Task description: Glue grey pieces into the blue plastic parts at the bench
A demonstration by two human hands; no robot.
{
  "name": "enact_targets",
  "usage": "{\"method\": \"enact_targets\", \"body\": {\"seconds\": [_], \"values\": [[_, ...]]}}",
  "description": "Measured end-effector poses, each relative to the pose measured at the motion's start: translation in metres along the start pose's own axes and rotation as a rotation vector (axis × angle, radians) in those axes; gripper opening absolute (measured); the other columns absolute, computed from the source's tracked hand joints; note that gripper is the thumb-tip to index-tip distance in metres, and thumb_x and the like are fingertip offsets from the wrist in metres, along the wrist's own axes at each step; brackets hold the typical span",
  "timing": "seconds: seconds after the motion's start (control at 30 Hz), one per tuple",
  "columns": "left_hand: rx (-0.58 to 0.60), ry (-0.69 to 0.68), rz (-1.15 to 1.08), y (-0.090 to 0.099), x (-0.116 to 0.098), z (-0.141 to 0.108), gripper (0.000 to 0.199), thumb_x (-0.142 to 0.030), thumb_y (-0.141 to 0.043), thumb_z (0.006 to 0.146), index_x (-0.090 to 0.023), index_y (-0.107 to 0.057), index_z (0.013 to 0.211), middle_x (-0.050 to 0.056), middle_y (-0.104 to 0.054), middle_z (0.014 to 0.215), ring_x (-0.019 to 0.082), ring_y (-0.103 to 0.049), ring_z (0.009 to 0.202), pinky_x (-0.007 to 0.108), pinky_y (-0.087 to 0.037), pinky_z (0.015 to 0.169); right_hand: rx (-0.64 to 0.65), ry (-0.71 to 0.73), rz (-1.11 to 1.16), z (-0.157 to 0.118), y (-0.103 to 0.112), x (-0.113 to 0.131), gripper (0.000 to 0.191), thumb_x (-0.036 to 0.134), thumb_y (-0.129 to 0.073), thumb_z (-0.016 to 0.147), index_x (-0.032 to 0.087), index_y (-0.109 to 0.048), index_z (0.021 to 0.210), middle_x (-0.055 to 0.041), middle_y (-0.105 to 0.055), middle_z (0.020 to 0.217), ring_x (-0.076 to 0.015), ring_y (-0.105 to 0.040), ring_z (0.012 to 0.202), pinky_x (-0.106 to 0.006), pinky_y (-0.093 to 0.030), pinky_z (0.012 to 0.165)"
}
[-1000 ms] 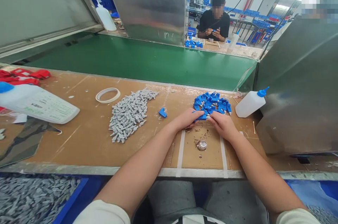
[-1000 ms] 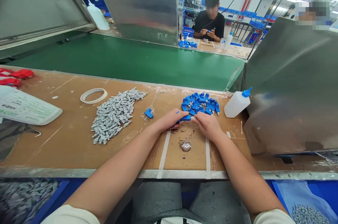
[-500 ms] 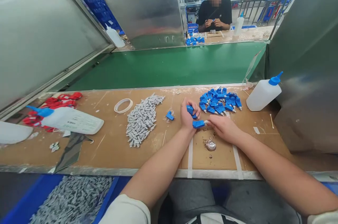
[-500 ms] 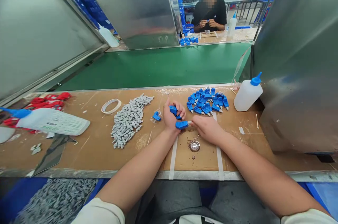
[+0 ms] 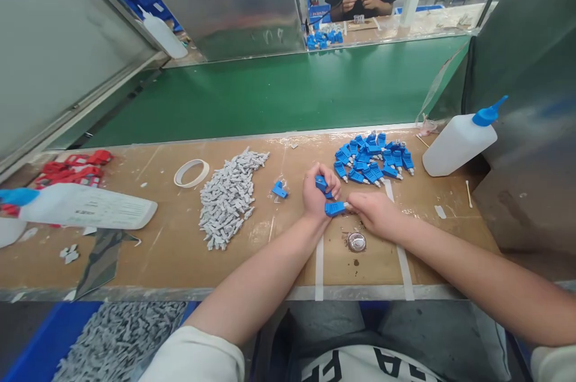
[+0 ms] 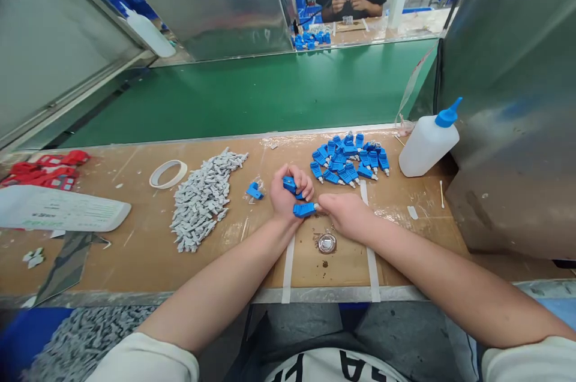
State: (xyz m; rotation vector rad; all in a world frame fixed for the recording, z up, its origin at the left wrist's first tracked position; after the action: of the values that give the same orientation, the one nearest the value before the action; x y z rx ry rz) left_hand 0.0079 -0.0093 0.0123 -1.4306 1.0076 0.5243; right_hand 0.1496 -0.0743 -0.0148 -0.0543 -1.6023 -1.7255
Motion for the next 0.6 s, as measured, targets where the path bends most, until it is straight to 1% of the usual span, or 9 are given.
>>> {"method": "enact_targets", "body": {"seconds": [0.17,0.23,0.3,0.33,0.4,0.43,0.5,0.57,0.6], "values": [[0.005,-0.043,-0.027,-0.001,0.002,0.005,0.063,-0.072,-0.052,0.092,-0.021,-0.037,0.058,-0.005,-0.027,0.047,0.009,-0.032,0.038,0.021,-0.027,0.036,-0.044,-0.003,-0.017,-0.002,-0.002,-0.003,0.031,0.028,-0.039,0.108,0.021,-0.046,0.079,-0.0016,-0.058,0.073,-0.0159,-0.049,0.066,-0.027,-0.026,0.064],[-0.064,-0.107,0.002,0.003,0.000,0.009,0.061,-0.074,-0.056,0.088,-0.021,-0.043,0.061,-0.005,-0.033,0.046,0.009,-0.035,0.038,0.021,-0.027,0.035,-0.039,0.013,-0.064,-0.004,-0.002,-0.001,0.032,0.030,-0.039,0.109,0.021,-0.048,0.080,-0.0019,-0.059,0.074,-0.0158,-0.049,0.066,-0.027,-0.026,0.063],[-0.177,-0.187,0.055,0.009,-0.002,0.015,0.059,-0.075,-0.060,0.086,-0.021,-0.048,0.066,-0.005,-0.043,0.049,0.010,-0.039,0.039,0.021,-0.029,0.036,-0.064,0.001,-0.139,-0.005,0.004,-0.001,0.032,0.032,-0.037,0.109,0.020,-0.052,0.083,-0.0031,-0.061,0.076,-0.0162,-0.051,0.067,-0.027,-0.026,0.063],[-0.220,-0.221,0.080,0.011,-0.002,0.017,0.057,-0.074,-0.062,0.085,-0.021,-0.049,0.068,-0.004,-0.046,0.052,0.009,-0.040,0.040,0.020,-0.029,0.036,-0.100,-0.039,-0.184,-0.005,0.010,-0.002,0.033,0.032,-0.036,0.110,0.020,-0.054,0.084,-0.0040,-0.062,0.078,-0.0164,-0.052,0.067,-0.027,-0.026,0.063],[-0.248,-0.265,0.126,0.015,-0.001,0.022,0.053,-0.069,-0.067,0.083,-0.021,-0.048,0.070,-0.006,-0.045,0.053,0.009,-0.038,0.041,0.020,-0.028,0.037,-0.184,-0.198,-0.280,-0.004,0.027,-0.009,0.035,0.035,-0.034,0.111,0.020,-0.056,0.086,-0.0052,-0.065,0.081,-0.0170,-0.056,0.069,-0.027,-0.026,0.062],[-0.230,-0.273,0.157,0.016,0.000,0.023,0.050,-0.065,-0.068,0.083,-0.022,-0.047,0.071,-0.007,-0.043,0.053,0.009,-0.037,0.042,0.020,-0.027,0.037,-0.206,-0.295,-0.329,-0.004,0.037,-0.014,0.036,0.036,-0.035,0.111,0.021,-0.057,0.086,-0.0053,-0.066,0.082,-0.0171,-0.057,0.069,-0.028,-0.026,0.061],[-0.155,-0.270,0.235,0.016,0.003,0.024,0.040,-0.055,-0.067,0.087,-0.022,-0.048,0.076,-0.008,-0.041,0.055,0.009,-0.037,0.044,0.020,-0.029,0.041,-0.184,-0.463,-0.429,-0.001,0.059,-0.024,0.037,0.041,-0.039,0.110,0.021,-0.058,0.085,-0.0051,-0.068,0.083,-0.0175,-0.058,0.069,-0.028,-0.023,0.059],[-0.084,-0.240,0.332,0.014,0.007,0.023,0.025,-0.044,-0.063,0.090,-0.023,-0.050,0.087,-0.008,-0.046,0.059,0.011,-0.043,0.049,0.020,-0.037,0.049,-0.135,-0.593,-0.524,0.004,0.081,-0.029,0.039,0.046,-0.043,0.108,0.021,-0.060,0.082,-0.0052,-0.068,0.080,-0.0181,-0.058,0.067,-0.028,-0.020,0.057],[-0.062,-0.229,0.392,0.013,0.009,0.022,0.019,-0.039,-0.061,0.091,-0.023,-0.051,0.093,-0.007,-0.050,0.063,0.012,-0.049,0.054,0.021,-0.042,0.055,-0.136,-0.636,-0.566,0.009,0.091,-0.028,0.041,0.047,-0.045,0.107,0.021,-0.061,0.081,-0.0054,-0.068,0.079,-0.0182,-0.057,0.066,-0.028,-0.020,0.057]]}}
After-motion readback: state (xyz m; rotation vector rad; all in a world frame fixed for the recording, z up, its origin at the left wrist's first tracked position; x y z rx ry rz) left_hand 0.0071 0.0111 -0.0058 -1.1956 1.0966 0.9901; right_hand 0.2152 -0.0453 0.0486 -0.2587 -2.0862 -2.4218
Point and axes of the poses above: each hand's wrist, its own z-axis towards the middle knuckle, its own y-axis out of the back of the hand, x = y × z, the point moved 2 cm from there along z, towards the middle knuckle
